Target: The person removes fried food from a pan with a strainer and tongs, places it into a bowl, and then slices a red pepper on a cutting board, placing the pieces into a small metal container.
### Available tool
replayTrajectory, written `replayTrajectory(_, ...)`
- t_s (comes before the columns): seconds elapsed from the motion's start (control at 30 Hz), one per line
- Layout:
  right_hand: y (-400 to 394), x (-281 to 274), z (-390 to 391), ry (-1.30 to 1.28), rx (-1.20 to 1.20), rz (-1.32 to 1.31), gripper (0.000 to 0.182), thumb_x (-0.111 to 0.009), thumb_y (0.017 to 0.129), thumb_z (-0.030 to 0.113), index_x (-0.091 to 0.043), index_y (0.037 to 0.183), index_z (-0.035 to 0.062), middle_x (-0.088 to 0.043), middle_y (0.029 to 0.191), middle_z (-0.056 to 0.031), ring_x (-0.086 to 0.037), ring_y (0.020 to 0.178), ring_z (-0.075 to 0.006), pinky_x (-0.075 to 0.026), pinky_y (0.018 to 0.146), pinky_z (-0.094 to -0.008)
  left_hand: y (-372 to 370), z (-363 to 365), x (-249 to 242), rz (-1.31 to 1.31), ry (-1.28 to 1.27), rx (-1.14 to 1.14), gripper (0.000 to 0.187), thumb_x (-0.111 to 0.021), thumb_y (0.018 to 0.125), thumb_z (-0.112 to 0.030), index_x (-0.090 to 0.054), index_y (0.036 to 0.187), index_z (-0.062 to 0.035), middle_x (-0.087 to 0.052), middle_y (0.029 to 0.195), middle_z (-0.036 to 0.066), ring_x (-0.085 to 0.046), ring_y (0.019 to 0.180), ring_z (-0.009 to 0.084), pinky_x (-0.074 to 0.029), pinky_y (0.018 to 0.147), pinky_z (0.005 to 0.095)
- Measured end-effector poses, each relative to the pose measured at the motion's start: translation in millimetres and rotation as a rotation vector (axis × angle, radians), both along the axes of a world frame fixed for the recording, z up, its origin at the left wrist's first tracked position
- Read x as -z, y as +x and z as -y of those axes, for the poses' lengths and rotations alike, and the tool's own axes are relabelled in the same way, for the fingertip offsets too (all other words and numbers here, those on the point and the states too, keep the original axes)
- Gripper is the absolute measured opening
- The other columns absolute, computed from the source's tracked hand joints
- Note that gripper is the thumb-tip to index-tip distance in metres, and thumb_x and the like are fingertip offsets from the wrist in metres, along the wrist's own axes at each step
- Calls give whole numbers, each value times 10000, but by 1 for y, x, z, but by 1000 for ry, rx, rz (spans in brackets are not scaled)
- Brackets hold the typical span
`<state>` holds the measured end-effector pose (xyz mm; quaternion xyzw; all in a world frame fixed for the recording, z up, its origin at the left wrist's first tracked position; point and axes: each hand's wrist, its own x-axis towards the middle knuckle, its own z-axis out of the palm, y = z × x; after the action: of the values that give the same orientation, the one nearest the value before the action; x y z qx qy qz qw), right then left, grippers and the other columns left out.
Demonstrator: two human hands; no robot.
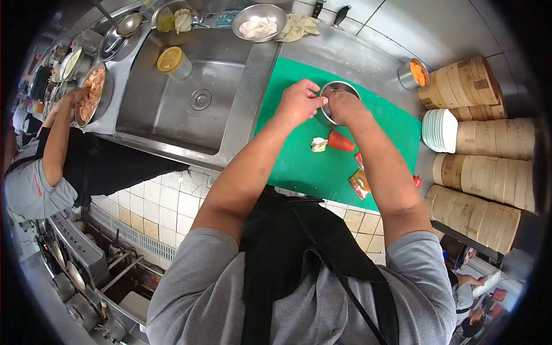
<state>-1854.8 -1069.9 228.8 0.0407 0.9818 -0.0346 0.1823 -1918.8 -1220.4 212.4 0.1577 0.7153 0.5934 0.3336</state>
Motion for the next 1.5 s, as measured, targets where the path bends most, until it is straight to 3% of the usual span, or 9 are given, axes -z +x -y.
replayTrajectory(0.13,4,-24,-8,-60,7,55,335,-609,831,43,-636,1165,60,-683,1121,-202,-657,1066,-334,-538,888,-441,8,5,-4,3,-4,-30,416,-789,827,-192,-585,1117,26,-668,851,105,-630,618,143,-528,505,290)
replayTrajectory(0.27,56,-65,-31,-474,417,-398,329,-654,839,76,-648,1166,37,-694,1034,-186,-675,951,-341,-527,830,-407,20,19,-7,11,-24,-48,440,-780,842,-227,-574,1136,29,-668,882,118,-632,617,146,-532,509,289)
replayTrajectory(0.33,103,-77,-45,-471,497,-437,305,-666,886,107,-622,1175,21,-695,1020,-148,-665,940,-226,-520,826,-362,26,20,-4,90,-19,-43,453,-764,863,-224,-549,1177,22,-652,970,135,-643,643,156,-535,519,282)
replayTrajectory(0.6,293,-41,-64,-323,845,-105,344,-749,784,109,-634,1095,17,-700,1029,-199,-691,950,-304,-529,818,-391,38,-32,6,154,163,21,431,-730,888,-185,-528,1205,27,-654,1064,145,-664,715,168,-555,582,288)
replayTrajectory(0.8,320,-2,-48,-251,811,-249,459,-808,688,64,-561,1075,54,-628,1061,-163,-597,1030,-375,-488,897,-449,79,-56,-3,-197,-44,49,379,-750,849,-186,-584,1136,-3,-666,1112,144,-671,692,191,-556,636,338)
replayTrajectory(0.9,325,16,-55,-278,805,-344,459,-793,696,50,-539,1078,58,-631,1057,-162,-600,1016,-375,-489,891,-451,124,-41,3,-486,-117,200,387,-762,815,-194,-599,1124,-28,-655,1095,153,-678,814,262,-552,755,397)
replayTrajectory(0.97,329,14,-60,-306,755,-377,424,-739,731,35,-534,1102,57,-630,1036,-171,-605,1000,-378,-491,872,-452,158,-35,10,-697,-218,394,436,-777,794,-201,-604,1169,-60,-636,1114,150,-656,919,291,-547,817,386)
replayTrajectory(1.07,333,0,-64,-485,766,-379,400,-609,794,58,-537,1187,51,-651,950,-217,-637,920,-398,-500,833,-470,194,-38,17,-884,-264,313,425,-782,774,-201,-627,1147,-66,-613,1149,141,-586,1079,329,-493,949,422)
replayTrajectory(1.5,375,1,-69,-524,707,-333,269,-556,966,196,-511,1158,13,-645,911,-279,-631,893,-461,-491,776,-521,233,-100,30,-936,-280,465,376,-801,727,-191,-672,1060,-72,-585,1186,100,-531,1148,313,-467,991,401)
